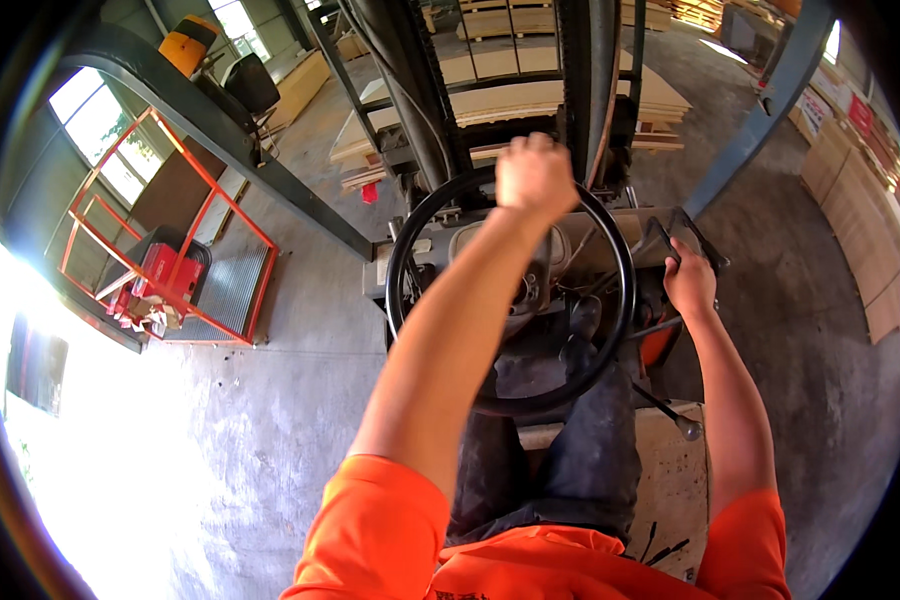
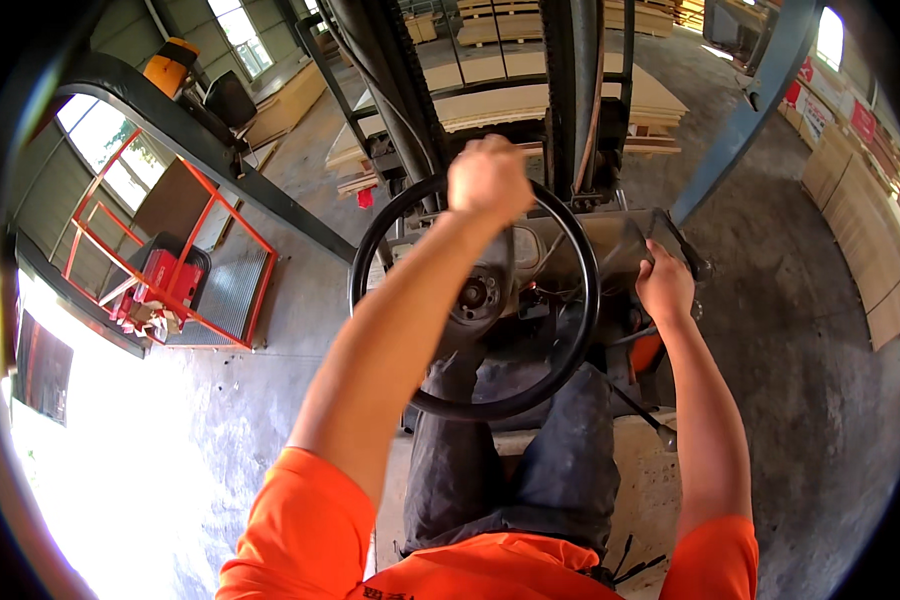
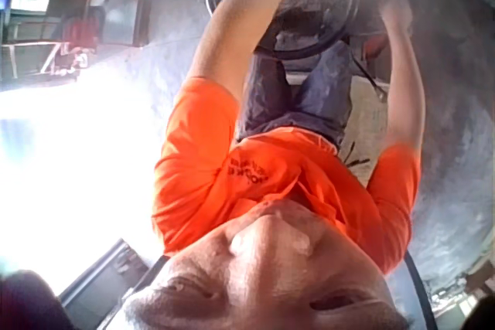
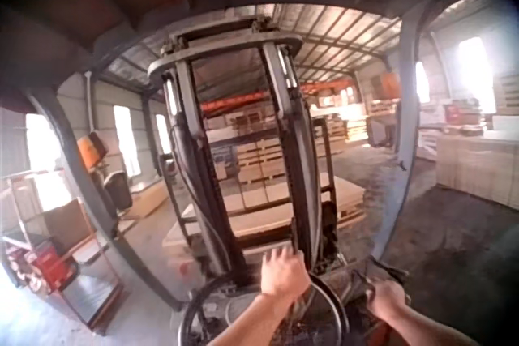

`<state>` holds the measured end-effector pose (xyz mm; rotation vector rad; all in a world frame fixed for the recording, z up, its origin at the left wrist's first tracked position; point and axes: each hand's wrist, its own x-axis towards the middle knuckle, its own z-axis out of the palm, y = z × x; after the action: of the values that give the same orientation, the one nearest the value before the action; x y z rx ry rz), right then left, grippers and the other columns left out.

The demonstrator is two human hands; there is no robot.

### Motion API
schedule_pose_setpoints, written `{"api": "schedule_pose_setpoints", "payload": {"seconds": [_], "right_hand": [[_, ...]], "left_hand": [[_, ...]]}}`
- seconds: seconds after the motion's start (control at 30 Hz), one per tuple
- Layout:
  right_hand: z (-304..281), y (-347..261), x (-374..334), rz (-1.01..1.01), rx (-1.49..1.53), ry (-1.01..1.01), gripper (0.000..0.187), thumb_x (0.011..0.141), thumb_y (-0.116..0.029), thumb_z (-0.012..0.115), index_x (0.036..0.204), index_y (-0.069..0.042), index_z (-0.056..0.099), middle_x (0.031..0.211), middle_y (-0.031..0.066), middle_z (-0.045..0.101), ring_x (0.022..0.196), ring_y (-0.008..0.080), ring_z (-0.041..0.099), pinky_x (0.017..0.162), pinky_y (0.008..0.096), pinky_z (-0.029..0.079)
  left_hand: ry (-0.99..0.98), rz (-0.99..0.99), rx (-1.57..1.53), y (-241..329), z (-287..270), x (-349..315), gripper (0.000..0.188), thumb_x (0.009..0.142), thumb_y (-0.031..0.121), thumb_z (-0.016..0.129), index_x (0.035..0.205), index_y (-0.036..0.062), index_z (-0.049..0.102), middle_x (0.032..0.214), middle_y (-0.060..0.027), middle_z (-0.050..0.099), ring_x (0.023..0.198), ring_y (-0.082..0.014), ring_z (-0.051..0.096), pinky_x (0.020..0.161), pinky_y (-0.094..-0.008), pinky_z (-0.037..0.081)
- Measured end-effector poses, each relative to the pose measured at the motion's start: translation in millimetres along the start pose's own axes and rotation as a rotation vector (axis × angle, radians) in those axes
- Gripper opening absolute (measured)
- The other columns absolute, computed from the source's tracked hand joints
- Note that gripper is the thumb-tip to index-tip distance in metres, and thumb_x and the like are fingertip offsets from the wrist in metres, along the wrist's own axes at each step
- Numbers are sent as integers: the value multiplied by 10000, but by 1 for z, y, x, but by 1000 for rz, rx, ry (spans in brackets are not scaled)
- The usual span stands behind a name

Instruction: The person drives a forklift through a wood furniture warehouse, navigating around stacks of plywood and then driving out of the warehouse into an outdoor paved area.

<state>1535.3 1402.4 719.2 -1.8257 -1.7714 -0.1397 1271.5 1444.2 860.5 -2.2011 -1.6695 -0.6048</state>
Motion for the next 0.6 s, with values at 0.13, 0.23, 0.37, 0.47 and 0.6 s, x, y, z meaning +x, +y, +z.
{"api": "schedule_pose_setpoints", "payload": {"seconds": [0.13,0.23,0.37,0.47,0.6], "right_hand": [[-18,1,5,37,-12,-32,361,851,-179,600,1205,-113,613,985,180,679,946,350,629,832,432,497],[-28,3,12,24,-1,-37,358,853,-174,598,1206,-112,614,986,177,681,958,347,627,840,434,496],[-37,8,18,60,-13,-63,362,849,-171,598,1206,-114,617,976,177,680,950,349,631,834,441,499],[-41,14,25,56,-6,-60,363,844,-175,596,1201,-113,623,966,186,677,946,353,633,824,444,504],[-40,23,30,42,18,-58,366,838,-182,595,1195,-112,629,957,197,674,939,360,635,813,446,508]], "left_hand": [[188,-191,-99,-66,-18,-33,237,774,144,558,941,70,709,1042,-109,652,997,-303,627,849,-398,516],[307,-212,-56,-90,-31,-83,217,729,114,600,910,71,711,1026,-68,668,919,-269,647,776,-382,535],[427,-93,-72,-77,-47,-167,153,733,25,584,847,20,687,1054,-110,678,979,-307,645,851,-394,529],[419,-23,-165,-33,-54,-221,140,696,-25,575,790,-3,675,1069,-131,679,1061,-318,631,899,-404,521],[257,8,-319,58,-53,-247,226,629,-14,608,838,15,689,1100,-117,670,1087,-307,617,922,-377,511]]}}
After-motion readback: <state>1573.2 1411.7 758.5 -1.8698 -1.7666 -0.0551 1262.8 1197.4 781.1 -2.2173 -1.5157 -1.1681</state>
